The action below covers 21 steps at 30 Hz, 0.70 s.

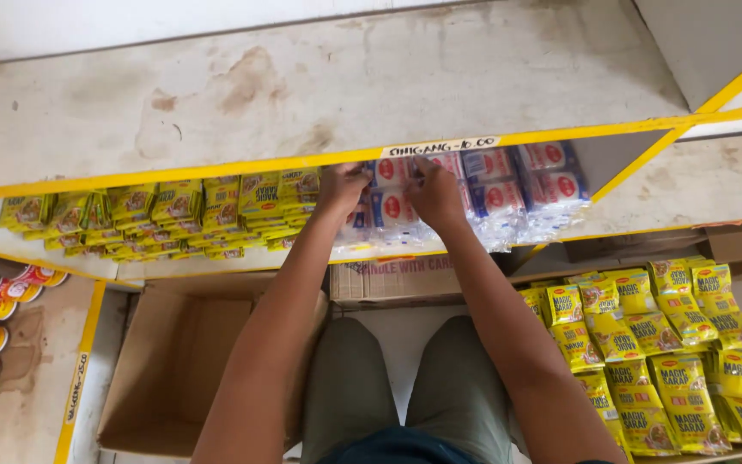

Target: Organizing and stocking seasoning packets onto store shelves from a box.

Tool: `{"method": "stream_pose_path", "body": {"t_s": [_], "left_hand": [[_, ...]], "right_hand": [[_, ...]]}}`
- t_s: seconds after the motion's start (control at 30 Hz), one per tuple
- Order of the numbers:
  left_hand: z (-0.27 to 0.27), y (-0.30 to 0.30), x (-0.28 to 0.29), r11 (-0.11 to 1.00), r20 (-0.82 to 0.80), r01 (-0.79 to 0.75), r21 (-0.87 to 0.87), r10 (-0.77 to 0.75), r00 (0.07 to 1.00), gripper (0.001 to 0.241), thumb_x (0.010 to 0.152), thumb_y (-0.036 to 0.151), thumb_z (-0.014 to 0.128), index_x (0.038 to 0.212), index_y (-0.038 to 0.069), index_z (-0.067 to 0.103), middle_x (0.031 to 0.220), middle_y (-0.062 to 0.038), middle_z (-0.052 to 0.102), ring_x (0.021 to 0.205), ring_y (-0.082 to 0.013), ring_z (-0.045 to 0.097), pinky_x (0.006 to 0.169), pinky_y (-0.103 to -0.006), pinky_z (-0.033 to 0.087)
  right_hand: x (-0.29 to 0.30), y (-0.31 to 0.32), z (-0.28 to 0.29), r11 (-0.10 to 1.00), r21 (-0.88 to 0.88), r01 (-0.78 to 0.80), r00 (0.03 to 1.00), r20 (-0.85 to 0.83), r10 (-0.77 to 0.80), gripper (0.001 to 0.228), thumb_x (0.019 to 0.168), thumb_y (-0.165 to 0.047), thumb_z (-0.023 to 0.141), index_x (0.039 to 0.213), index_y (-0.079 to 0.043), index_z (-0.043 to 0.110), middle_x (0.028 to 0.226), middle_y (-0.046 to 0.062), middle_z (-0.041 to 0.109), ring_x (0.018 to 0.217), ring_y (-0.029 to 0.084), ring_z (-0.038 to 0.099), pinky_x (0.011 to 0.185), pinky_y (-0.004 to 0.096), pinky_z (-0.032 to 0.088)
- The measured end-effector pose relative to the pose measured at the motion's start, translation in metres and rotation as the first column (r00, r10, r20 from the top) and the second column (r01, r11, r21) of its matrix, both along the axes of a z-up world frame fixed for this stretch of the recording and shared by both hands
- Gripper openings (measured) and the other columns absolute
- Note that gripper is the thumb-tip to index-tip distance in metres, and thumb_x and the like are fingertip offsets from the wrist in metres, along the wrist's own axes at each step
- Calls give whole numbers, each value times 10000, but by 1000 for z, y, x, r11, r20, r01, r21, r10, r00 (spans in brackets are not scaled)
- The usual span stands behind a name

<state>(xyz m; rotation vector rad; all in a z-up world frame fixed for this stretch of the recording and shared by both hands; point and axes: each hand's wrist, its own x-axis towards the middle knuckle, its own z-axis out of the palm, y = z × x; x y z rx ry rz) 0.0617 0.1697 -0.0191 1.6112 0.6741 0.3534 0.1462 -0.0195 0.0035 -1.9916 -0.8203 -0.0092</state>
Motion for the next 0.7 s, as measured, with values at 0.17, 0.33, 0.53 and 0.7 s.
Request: {"method": "stream_pose_path", "body": {"t_s": [0.17, 0.33, 0.53, 0.7], "left_hand": [[-17, 13, 15, 999, -38, -32, -27, 31, 999, 294, 910, 100, 698, 1190, 9, 705, 960, -96, 737, 680, -194, 706, 496, -390, 631], [-26, 10, 16, 996, -87, -84, 20, 85, 993, 284, 884, 96, 723, 1152, 1, 723, 964, -102, 757, 685, -195, 727, 509, -387, 643], [-1, -6, 15, 970, -79, -129, 207, 148, 986, 278, 824, 77, 776, 1085, -18, 751, 958, -124, 789, 750, -191, 756, 547, -358, 635], [-27, 8, 20, 870, -99, -72, 487, 137, 986, 263, 790, 172, 817, 1022, 51, 795, 935, -124, 799, 844, -222, 776, 765, -366, 596]], "right_hand": [[-2, 9, 7, 994, -99, 56, 998, 37, -52, 247, 859, -133, 725, 1084, -33, 705, 946, 262, 713, 915, 445, 691, 772, 520, 560], [-4, 10, -5, 991, -112, 75, 992, 113, -62, 161, 877, -123, 738, 979, -10, 688, 949, 257, 698, 904, 456, 682, 771, 532, 552], [-5, 9, -14, 994, -71, 86, 975, 213, -69, 87, 885, -74, 717, 902, 6, 689, 970, 221, 680, 924, 413, 675, 793, 502, 560], [-13, 13, -7, 986, -102, 131, 950, 297, -95, 88, 912, -93, 703, 912, -6, 718, 979, 184, 679, 962, 367, 669, 756, 471, 577]]}}
